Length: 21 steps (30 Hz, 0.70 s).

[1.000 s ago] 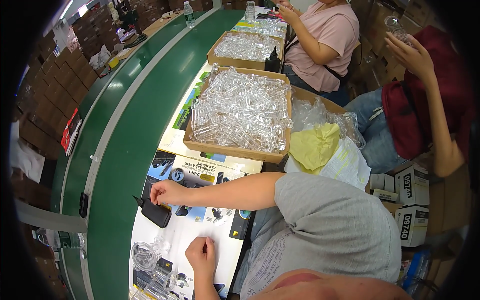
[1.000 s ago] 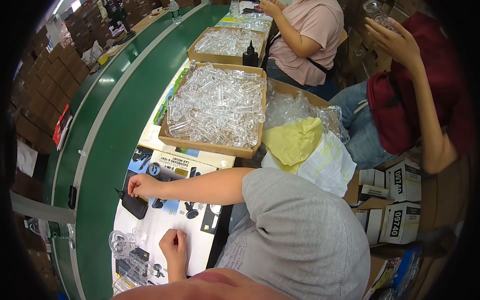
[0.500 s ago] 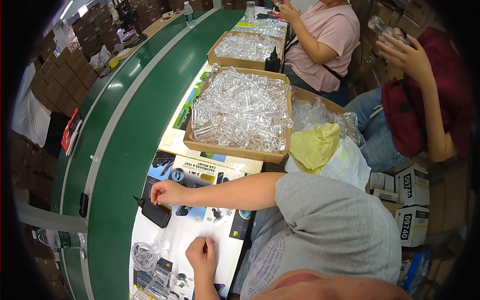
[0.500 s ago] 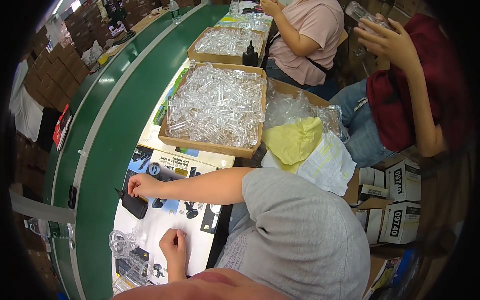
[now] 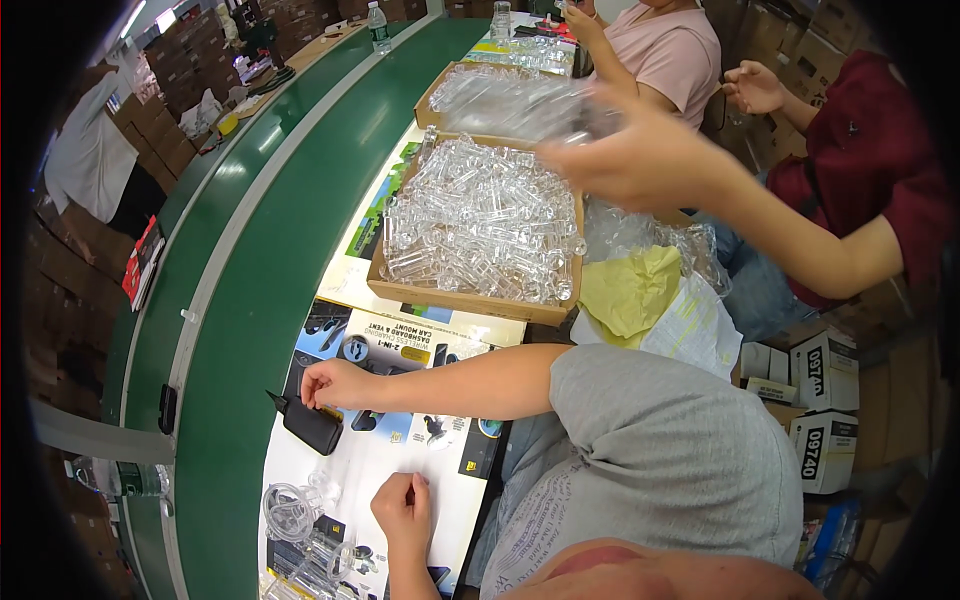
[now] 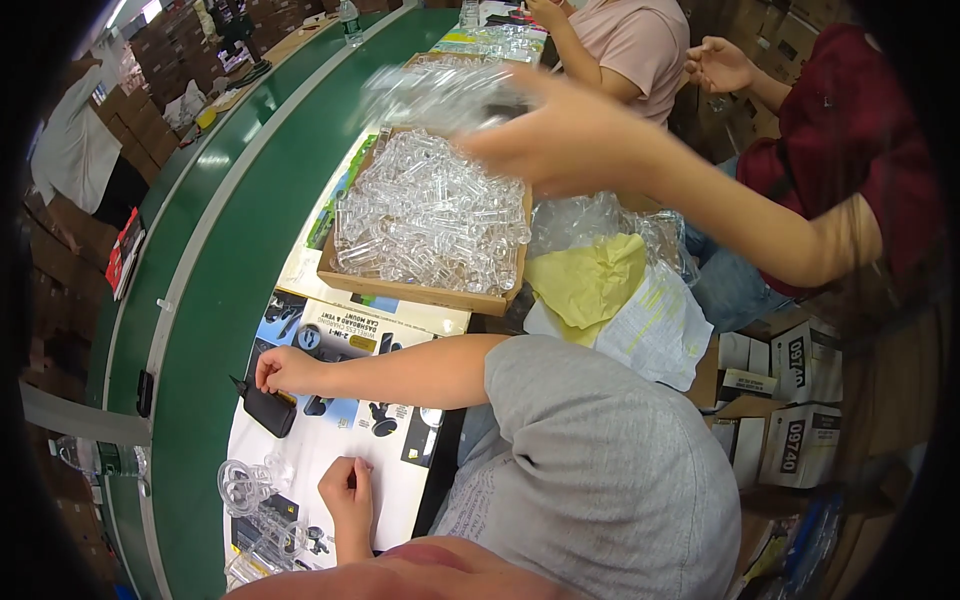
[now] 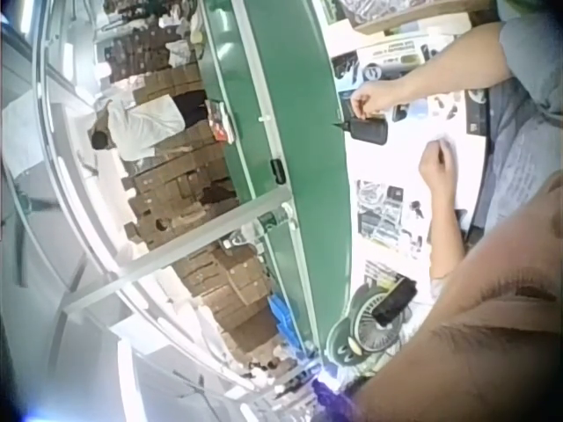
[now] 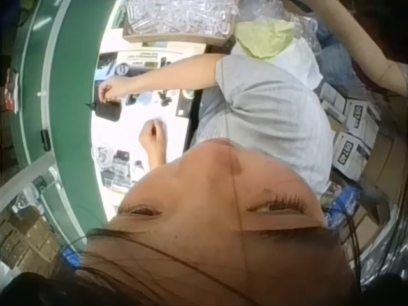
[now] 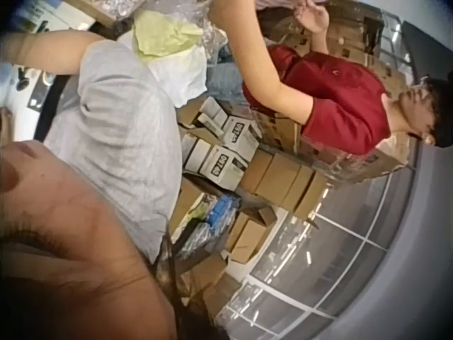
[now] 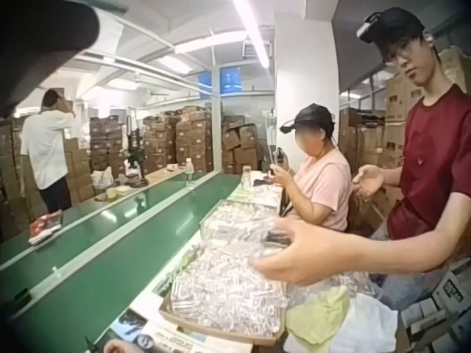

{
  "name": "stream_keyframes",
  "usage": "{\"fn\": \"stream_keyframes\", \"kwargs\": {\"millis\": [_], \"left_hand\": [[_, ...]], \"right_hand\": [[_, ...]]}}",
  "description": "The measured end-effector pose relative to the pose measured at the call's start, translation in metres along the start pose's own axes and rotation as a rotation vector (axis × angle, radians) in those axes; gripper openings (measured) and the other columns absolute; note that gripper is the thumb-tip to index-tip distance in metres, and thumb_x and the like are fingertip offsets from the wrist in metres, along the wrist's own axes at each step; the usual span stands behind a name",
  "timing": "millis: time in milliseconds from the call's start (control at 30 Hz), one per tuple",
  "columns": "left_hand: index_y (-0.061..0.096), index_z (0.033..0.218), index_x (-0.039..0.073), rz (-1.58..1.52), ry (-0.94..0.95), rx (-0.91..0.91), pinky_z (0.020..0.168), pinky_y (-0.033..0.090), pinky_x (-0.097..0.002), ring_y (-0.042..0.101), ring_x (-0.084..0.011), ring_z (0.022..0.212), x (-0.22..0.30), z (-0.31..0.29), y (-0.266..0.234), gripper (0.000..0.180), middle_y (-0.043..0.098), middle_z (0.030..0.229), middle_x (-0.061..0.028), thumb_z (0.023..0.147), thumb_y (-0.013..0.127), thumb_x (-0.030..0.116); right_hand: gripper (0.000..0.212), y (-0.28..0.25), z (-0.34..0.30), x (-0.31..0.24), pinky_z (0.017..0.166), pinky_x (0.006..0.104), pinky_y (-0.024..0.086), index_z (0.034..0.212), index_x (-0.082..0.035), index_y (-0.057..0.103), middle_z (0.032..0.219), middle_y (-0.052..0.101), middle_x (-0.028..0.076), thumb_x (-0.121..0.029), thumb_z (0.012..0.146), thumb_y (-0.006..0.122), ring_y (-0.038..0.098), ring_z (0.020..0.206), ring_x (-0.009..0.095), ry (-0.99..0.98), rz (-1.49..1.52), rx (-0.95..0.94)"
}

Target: Assembling small plastic components by applying liquid from a squeeze bottle and joining parts together.

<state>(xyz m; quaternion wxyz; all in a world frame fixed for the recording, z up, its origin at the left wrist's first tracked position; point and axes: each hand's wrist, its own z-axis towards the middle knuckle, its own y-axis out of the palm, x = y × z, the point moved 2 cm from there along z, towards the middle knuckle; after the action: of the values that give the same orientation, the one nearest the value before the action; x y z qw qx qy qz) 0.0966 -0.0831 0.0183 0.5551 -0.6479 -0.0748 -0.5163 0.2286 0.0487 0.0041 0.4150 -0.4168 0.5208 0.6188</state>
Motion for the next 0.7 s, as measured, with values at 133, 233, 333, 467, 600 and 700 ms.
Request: {"fn": "stream_keyframes", "kwargs": {"millis": [133,233,333,467,600,700], "left_hand": [[0.054,0.062,0.0,0.004,-0.033,0.002,0.044,0.036,-0.0296,0.046,-0.0206,0.044,0.0,-0.004,-0.002,0.014,0.051,0.055,-0.0097,0.075,0.055,0.003],[0.054,0.062,0.0,0.019,-0.025,-0.003,0.045,0.037,-0.03,0.047,-0.0216,0.045,0.005,-0.007,-0.002,0.014,0.05,0.055,-0.0105,0.075,0.055,0.004],[0.056,0.064,-0.001,0.014,0.031,0.003,0.045,0.035,-0.0255,0.045,-0.0153,0.045,0.001,-0.005,0.001,0.016,0.051,0.056,-0.0087,0.079,0.053,0.003],[0.056,0.064,-0.001,-0.023,0.017,0.02,0.045,0.035,-0.0256,0.045,-0.015,0.045,-0.001,-0.004,-0.002,0.015,0.051,0.056,-0.009,0.078,0.053,0.003],[0.055,0.063,-0.001,-0.037,-0.011,0.078,0.044,0.034,-0.0262,0.044,-0.0165,0.045,0.001,-0.005,-0.009,0.015,0.048,0.054,-0.0091,0.078,0.054,0.003],[0.055,0.061,0.0,-0.012,0.145,0.173,0.041,0.033,-0.028,0.043,-0.0182,0.043,0.003,-0.001,-0.012,0.015,0.046,0.052,-0.0082,0.076,0.053,0.003]], "right_hand": [[0.013,0.004,0.0,0.003,0.066,0.0215,0.044,0.078,0.0,0.056,0.076,0.059,0.005,0.006,0.071,0.046,0.056,0.072,0.01,0.032,0.015,-0.031],[0.014,0.005,-0.006,0.003,0.066,0.0214,0.045,0.078,0.001,0.056,0.077,0.059,0.006,0.007,0.071,0.046,0.056,0.072,0.01,0.04,0.034,-0.037],[0.015,-0.001,-0.005,0.007,0.067,0.0213,0.045,0.08,0.001,0.055,0.077,0.059,0.006,0.007,0.07,0.046,0.056,0.072,0.01,0.039,0.063,-0.038],[0.016,0.001,-0.002,0.007,0.068,0.0224,0.046,0.081,0.001,0.055,0.078,0.058,0.007,0.007,0.071,0.045,0.056,0.074,0.011,0.022,0.021,-0.06],[0.013,0.01,-0.005,-0.003,0.065,0.0221,0.045,0.08,-0.002,0.057,0.077,0.059,0.006,0.004,0.072,0.048,0.056,0.073,0.01,0.009,-0.04,-0.057],[0.013,0.002,0.0,0.004,0.066,0.0241,0.046,0.083,-0.002,0.057,0.078,0.059,0.005,0.0,0.072,0.051,0.056,0.072,0.012,-0.145,-0.296,-0.017]]}}
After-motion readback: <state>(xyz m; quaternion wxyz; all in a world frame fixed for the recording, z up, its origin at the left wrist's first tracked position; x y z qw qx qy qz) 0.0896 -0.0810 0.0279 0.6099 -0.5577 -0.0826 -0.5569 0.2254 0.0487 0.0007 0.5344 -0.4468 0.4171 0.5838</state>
